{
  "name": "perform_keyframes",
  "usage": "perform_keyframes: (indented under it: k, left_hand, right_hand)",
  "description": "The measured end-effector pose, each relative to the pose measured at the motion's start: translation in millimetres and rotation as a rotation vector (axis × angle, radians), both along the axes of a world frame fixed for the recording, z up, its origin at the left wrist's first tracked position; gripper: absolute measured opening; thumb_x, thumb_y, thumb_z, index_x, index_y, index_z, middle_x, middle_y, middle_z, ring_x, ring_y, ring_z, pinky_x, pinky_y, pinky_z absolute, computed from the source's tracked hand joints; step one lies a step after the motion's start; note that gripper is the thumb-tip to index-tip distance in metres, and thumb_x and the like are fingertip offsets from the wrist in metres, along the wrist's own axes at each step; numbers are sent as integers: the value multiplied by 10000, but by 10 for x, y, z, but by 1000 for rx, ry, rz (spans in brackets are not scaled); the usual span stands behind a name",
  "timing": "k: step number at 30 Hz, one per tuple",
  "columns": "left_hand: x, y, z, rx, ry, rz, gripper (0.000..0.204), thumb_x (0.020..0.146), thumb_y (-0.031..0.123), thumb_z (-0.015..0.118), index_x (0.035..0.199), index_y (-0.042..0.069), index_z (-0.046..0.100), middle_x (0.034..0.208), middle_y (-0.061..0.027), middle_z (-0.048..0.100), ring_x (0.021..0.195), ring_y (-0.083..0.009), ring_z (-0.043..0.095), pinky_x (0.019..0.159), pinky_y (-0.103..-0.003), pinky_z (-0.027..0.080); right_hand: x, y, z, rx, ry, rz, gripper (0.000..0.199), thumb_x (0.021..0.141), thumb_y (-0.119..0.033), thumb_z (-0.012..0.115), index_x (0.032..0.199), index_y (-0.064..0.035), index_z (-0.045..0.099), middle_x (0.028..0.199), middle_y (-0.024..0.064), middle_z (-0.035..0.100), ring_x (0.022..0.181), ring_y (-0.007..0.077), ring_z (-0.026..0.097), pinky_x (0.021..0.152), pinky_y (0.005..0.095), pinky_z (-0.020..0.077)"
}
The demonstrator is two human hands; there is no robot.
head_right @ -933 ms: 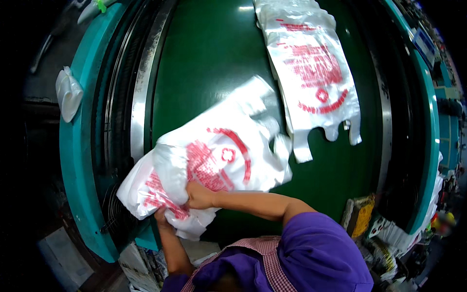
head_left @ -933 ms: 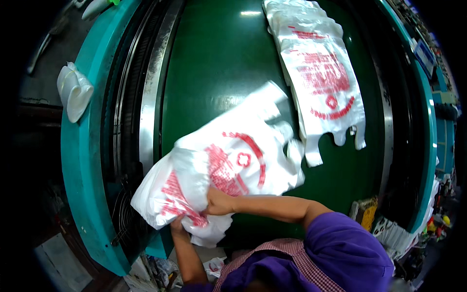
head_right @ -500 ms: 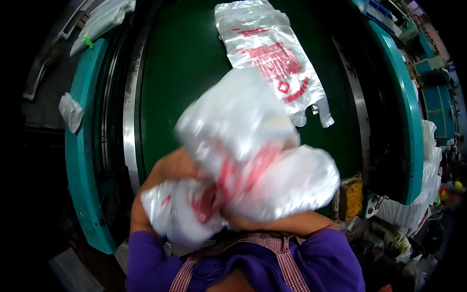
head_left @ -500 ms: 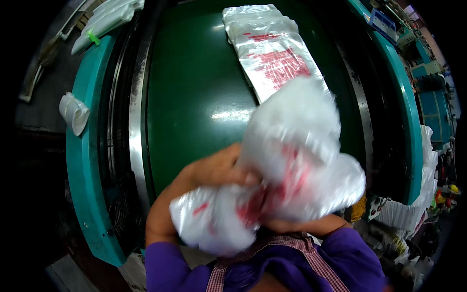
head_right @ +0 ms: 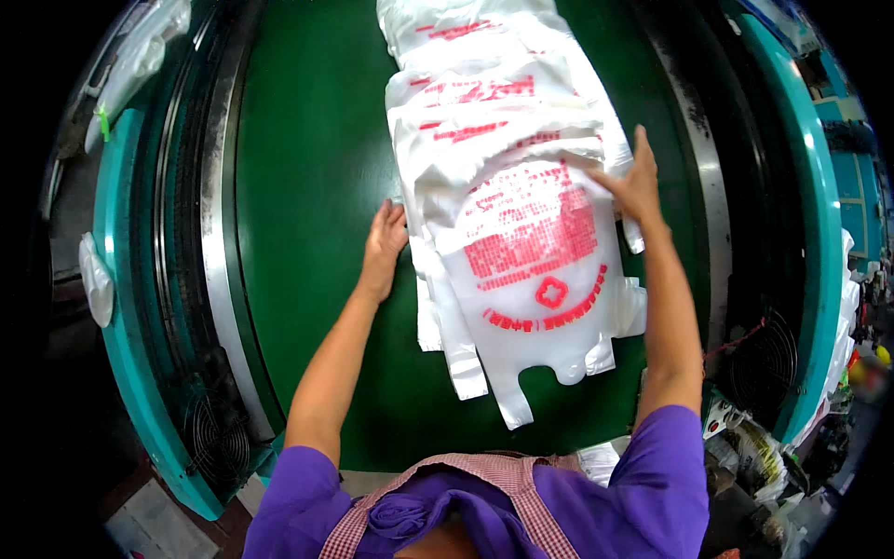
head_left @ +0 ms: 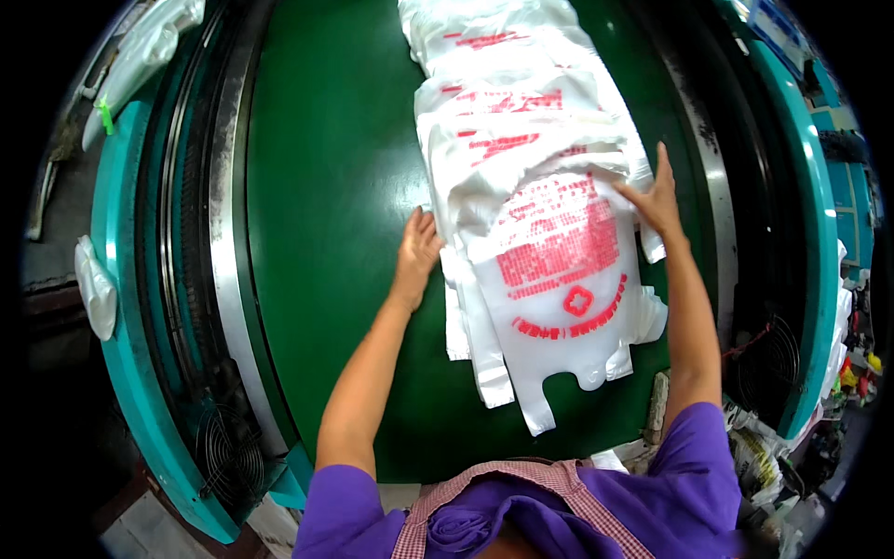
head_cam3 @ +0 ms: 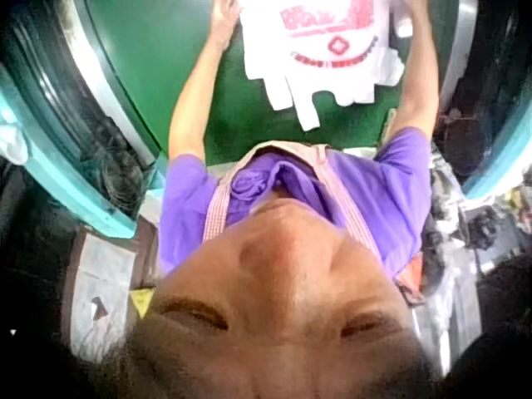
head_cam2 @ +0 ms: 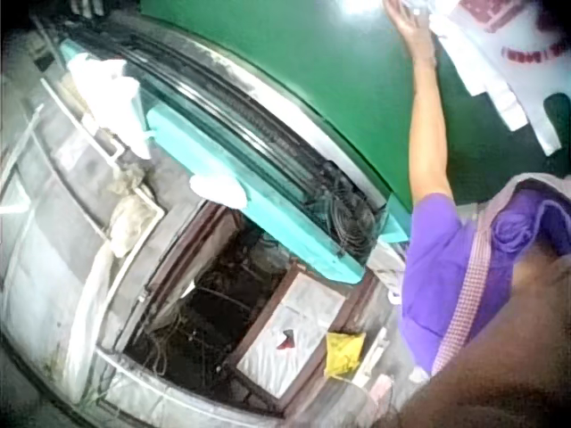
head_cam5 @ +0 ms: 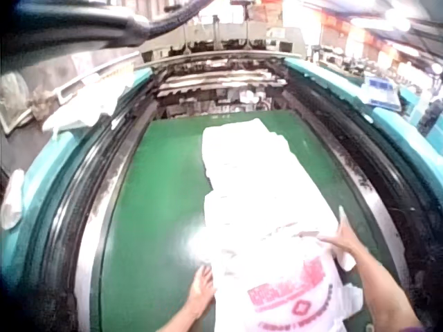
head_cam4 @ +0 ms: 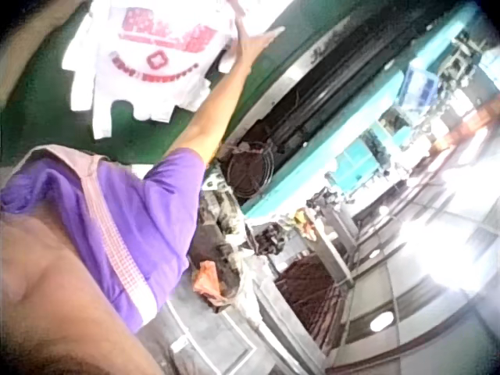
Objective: The person folds white plastic shopping bags with red printed text on a green workbench. They repeatedly pick up a bag, fold it into a compact rectangular shape, and place it into a stack. The person also gathers a stack of folded bags and places them into a large white sack.
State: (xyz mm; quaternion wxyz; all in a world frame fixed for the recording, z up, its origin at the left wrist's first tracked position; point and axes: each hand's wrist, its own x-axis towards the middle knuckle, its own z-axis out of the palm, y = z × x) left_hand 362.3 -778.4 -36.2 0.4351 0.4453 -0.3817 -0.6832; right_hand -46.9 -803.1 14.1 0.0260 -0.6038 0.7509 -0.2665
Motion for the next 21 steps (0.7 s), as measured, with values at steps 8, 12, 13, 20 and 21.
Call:
perform_keyframes:
  k: [8, 12, 13, 20, 21]
  left_hand:
    - [-643, -244, -398, -460, -580, 167, 995, 617, 107, 818, 1407, -22, 227, 1278, -229, 486, 1170, -342, 492, 981, -376, 404]
    - [132, -595, -33, -288, -535, 73, 665, 703, 77, 759, 1274, 45, 419, 1116, -103, 602, 1007, -189, 575, 859, -314, 476]
    - [272, -626, -43, -246, -472, 104, 458, 808, 65, 654, 1228, 34, 473, 1136, -67, 591, 1011, -157, 565, 886, -297, 461]
    - [751, -322, 168, -174, -469, 242, 688, 806, 78, 609, 1401, -8, 274, 1443, -197, 288, 1309, -305, 340, 1069, -368, 306]
    - [784, -127, 231, -423, -776, 203, 727, 796, 64, 615, 1416, 15, 238, 1457, -194, 266, 1326, -309, 317, 1076, -379, 296]
  right_hand:
    - [233, -302, -378, 173, -444, -116, 816, 610, -442, 819, 1199, 3, 471, 1054, 194, 635, 942, 323, 628, 832, 373, 481]
    - [996, -178, -421, 143, -423, -153, 783, 626, -451, 809, 1169, 8, 483, 1048, 194, 621, 954, 323, 619, 818, 394, 482]
    - [1165, -174, -508, 151, -418, -166, 794, 631, -461, 802, 1172, 18, 470, 1080, 201, 596, 977, 327, 607, 826, 400, 479]
    - [1333, -64, -464, 75, -160, -132, 935, 690, -392, 768, 1343, 68, 281, 1247, 284, 435, 1157, 409, 447, 972, 433, 386]
    - [1349, 126, -348, -34, -42, -40, 877, 708, -360, 757, 1337, 56, 309, 1256, 272, 435, 1154, 396, 451, 971, 426, 386]
